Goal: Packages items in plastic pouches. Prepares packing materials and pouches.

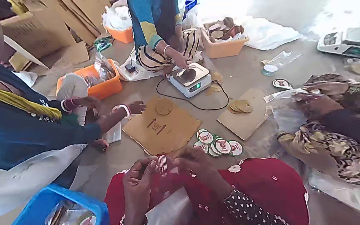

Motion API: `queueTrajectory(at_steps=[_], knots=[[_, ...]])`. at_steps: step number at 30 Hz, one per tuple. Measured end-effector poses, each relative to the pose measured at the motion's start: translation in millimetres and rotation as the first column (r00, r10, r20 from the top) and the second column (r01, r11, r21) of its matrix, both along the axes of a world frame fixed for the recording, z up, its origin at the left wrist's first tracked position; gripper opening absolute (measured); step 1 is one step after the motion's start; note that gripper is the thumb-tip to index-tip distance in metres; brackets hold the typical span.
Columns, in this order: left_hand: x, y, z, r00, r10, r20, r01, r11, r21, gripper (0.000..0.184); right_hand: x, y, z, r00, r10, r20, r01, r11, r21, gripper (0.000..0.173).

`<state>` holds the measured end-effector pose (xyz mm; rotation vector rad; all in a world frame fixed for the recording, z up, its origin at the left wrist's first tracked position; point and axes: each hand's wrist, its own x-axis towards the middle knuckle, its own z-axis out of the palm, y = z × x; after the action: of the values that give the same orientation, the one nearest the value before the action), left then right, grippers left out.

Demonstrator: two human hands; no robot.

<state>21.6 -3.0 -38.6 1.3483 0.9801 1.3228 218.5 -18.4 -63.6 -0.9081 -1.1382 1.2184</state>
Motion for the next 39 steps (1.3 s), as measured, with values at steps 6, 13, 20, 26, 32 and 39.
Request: queueTrajectory(at_steps=[6, 13, 20, 26, 32, 39], knots=[[33.5, -3.7, 9.8, 0.993, -0.12, 0.017, 0.121, 0.981, -0.154, 0.021, 16.4, 2.2, 4.5, 0.86, -0.406, 0.311, 0.318, 0.901, 0.295, 0.017], [106.5, -26.8, 3.8, 0.928, 0.073, 0.365, -0.007, 0.984, -0.177, 0.053, -10.1, -13.4, 1.5, 0.791, -0.508, 0.34, 0.236, 0.767, 0.596, 0.048], [90.4, -27.2, 7.9, 0.985, -0.172, -0.031, 0.173, 0.985, 0.017, 0.028, 59.4, 12.4, -3.9, 0.608, -0.632, 0.48, 0.239, 0.722, 0.649, 0.045], [77.7, -4.1, 36.3, 0.804, -0.373, -0.462, 0.39, 0.919, -0.064, 0.014, 85.2, 15.6, -10.6, 0.534, -0.701, 0.474, 0.189, 0.644, 0.741, 0.046], [96.7, -7.8, 20.3, 0.869, -0.469, -0.157, 0.434, 0.875, -0.214, 0.003, 92.1, 17.0, -24.6, 0.567, -0.696, 0.441, 0.243, 0.653, 0.717, 0.046], [107.4, 1.2, 15.6, 0.97, -0.097, -0.223, 0.112, 0.992, 0.056, 0.01, 90.3, 8.8, -12.4, 0.667, -0.614, 0.423, 0.438, 0.781, 0.445, 0.044]])
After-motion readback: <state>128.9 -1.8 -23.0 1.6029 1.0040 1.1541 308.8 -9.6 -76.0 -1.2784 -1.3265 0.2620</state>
